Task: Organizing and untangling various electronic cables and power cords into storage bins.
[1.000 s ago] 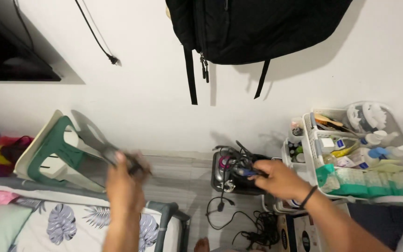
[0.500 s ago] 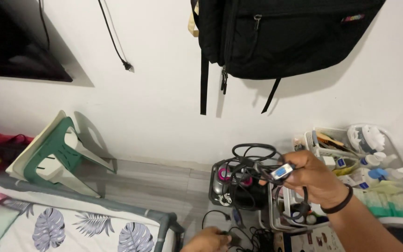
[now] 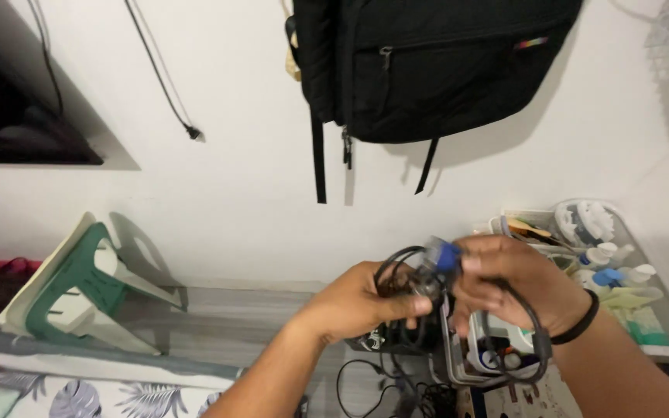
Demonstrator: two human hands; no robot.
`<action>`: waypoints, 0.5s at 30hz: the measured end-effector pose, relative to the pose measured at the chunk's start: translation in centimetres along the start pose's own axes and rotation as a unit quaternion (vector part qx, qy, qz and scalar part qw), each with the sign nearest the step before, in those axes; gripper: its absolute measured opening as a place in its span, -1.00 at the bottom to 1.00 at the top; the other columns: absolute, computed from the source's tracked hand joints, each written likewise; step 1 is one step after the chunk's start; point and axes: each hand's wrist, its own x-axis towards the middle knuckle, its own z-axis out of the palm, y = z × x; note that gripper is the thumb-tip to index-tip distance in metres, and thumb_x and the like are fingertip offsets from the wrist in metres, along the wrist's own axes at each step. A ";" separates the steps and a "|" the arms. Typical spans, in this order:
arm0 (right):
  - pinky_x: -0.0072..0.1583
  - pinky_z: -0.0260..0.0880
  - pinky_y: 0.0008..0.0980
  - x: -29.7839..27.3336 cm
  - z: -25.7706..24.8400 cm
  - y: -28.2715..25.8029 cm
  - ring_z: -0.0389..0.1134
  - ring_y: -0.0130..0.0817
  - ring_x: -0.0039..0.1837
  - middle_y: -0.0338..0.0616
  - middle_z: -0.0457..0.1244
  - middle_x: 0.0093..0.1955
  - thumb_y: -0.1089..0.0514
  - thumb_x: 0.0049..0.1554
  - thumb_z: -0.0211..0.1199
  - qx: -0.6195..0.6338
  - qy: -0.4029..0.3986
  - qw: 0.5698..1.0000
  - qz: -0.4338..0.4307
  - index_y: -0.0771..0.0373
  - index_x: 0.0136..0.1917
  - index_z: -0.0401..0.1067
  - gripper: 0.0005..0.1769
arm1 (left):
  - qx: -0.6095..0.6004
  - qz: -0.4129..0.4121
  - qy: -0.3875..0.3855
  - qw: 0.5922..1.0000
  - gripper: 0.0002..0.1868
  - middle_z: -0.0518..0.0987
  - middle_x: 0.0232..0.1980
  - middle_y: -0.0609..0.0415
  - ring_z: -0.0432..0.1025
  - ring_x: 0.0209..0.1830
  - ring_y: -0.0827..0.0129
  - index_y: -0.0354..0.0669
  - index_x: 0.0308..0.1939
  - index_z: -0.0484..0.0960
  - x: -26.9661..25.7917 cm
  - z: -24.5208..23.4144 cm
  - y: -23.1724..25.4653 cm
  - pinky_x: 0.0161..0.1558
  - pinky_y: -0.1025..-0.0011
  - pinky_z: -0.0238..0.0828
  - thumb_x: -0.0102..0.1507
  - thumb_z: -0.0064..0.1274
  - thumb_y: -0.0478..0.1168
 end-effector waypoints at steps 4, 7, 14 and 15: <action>0.08 0.50 0.00 -0.9 0.2 -1.4 0.44 -0.12 -0.11 0.27 0.36 -0.06 0.06 0.31 0.11 0.044 0.057 0.990 -0.122 0.57 0.30 0.32 -0.50 | -0.149 -0.009 0.097 0.984 -0.74 0.71 -0.24 0.10 0.50 -0.38 0.48 -0.19 -0.09 0.63 0.5 1.2 -1.0 -0.30 0.46 0.40 0.34 0.10 -0.06; 0.17 0.41 -0.02 -1.6 -2.6 1.7 0.42 -0.13 0.04 0.14 0.35 0.15 0.08 0.26 0.12 0.053 0.177 0.971 -0.149 0.45 0.34 0.31 -0.51 | -0.261 -0.001 0.173 0.950 -0.75 0.71 -0.26 0.11 0.49 -0.41 0.44 -0.23 -0.12 0.60 1.0 2.5 -1.3 -0.39 0.50 0.35 0.34 0.07 -0.10; 0.12 0.48 -0.29 0.7 0.7 9.6 0.46 -0.33 0.03 -0.18 0.38 0.04 0.11 0.08 0.19 -0.143 0.313 0.938 -0.038 0.23 0.39 0.36 -0.41 | -0.323 -0.035 0.220 0.920 -0.65 0.63 -0.24 0.05 0.47 -0.48 0.38 -0.22 0.00 0.51 2.4 4.6 -4.3 -0.38 0.43 0.46 0.41 -0.08 0.02; -0.02 0.39 -0.31 1.3 0.5 9.7 0.35 -0.36 -0.07 -0.18 0.32 -0.04 0.16 0.11 0.27 -0.220 0.362 0.906 -0.009 0.29 0.31 0.40 -0.50 | -0.328 -0.054 0.221 0.917 -0.64 0.62 -0.19 0.06 0.48 -0.41 0.44 -0.15 0.09 0.51 2.4 4.7 -4.4 -0.34 0.44 0.45 0.42 -0.11 0.03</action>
